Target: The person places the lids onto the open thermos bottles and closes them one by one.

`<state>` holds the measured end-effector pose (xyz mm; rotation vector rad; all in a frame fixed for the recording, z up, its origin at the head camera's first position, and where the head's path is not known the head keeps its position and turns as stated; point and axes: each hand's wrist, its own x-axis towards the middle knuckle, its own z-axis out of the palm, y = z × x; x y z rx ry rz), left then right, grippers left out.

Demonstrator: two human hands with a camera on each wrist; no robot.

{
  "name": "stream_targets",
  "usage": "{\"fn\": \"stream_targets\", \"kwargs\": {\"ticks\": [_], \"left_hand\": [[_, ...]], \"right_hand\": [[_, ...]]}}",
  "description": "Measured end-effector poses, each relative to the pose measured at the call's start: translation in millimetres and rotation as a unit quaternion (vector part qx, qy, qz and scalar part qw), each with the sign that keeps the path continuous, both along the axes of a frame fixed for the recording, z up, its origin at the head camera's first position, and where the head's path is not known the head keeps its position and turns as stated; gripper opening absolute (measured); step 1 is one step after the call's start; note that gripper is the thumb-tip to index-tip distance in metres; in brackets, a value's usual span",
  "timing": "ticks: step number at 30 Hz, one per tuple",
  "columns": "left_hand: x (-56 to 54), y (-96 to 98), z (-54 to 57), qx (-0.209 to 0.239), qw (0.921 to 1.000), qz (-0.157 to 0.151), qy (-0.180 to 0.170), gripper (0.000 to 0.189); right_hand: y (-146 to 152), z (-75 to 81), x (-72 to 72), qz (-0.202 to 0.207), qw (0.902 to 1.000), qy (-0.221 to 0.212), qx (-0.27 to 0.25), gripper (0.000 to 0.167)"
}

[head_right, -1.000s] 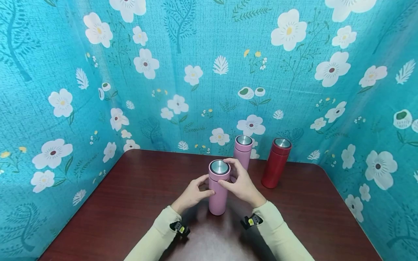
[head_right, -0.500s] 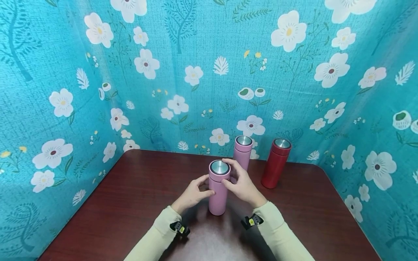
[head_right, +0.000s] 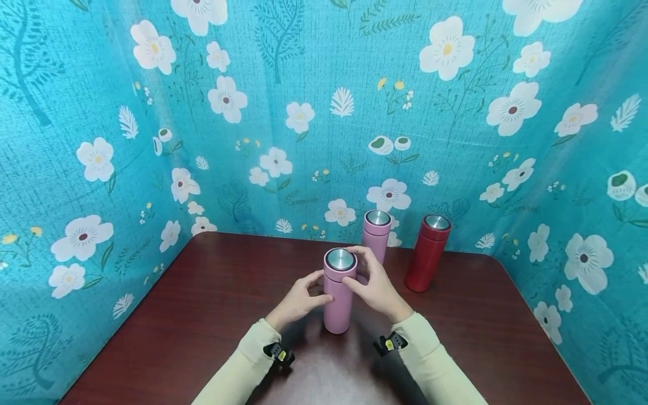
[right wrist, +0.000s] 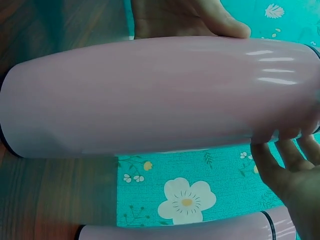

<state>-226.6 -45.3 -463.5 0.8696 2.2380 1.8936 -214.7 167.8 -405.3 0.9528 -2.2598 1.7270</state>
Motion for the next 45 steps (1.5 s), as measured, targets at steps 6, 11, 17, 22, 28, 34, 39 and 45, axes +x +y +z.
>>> {"fn": "stream_targets", "kwargs": {"ticks": [6, 11, 17, 22, 28, 34, 39, 45], "left_hand": [[1.9, 0.2, 2.3, 0.000, 1.0000, -0.003, -0.006, 0.060], [-7.5, 2.4, -13.4, 0.006, 0.9999, 0.004, 0.008, 0.060], [-7.7, 1.4, -12.0, -0.011, 0.9997, 0.013, 0.015, 0.060], [-0.6, 0.9, -1.5, -0.007, 0.9998, 0.011, 0.012, 0.060], [11.6, -0.8, 16.5, -0.001, 0.9999, 0.005, 0.013, 0.058], [12.9, -0.3, 17.8, -0.002, 0.9995, 0.006, 0.030, 0.059], [12.9, 1.5, 17.0, 0.000, 0.9992, 0.011, 0.039, 0.059], [14.5, 2.8, 18.0, 0.002, 0.9984, 0.018, 0.054, 0.060]], "right_hand": [[4, -10.4, -7.2, 0.018, 0.9997, 0.018, 0.004, 0.065], [2, -6.3, -4.8, -0.015, 0.9999, 0.003, 0.001, 0.063], [-5, 7.0, 5.8, -0.032, 0.9994, -0.007, -0.002, 0.062], [-6, 16.7, 12.8, -0.009, 0.9998, 0.006, 0.019, 0.066], [-5, 17.2, 12.4, -0.004, 0.9996, 0.014, 0.025, 0.066], [-6, 15.0, 10.9, -0.015, 0.9999, -0.004, 0.003, 0.064], [-7, 14.1, 10.5, -0.024, 0.9996, -0.009, -0.015, 0.062], [-10, 13.1, 11.5, -0.032, 0.9992, 0.003, -0.022, 0.062]]}}
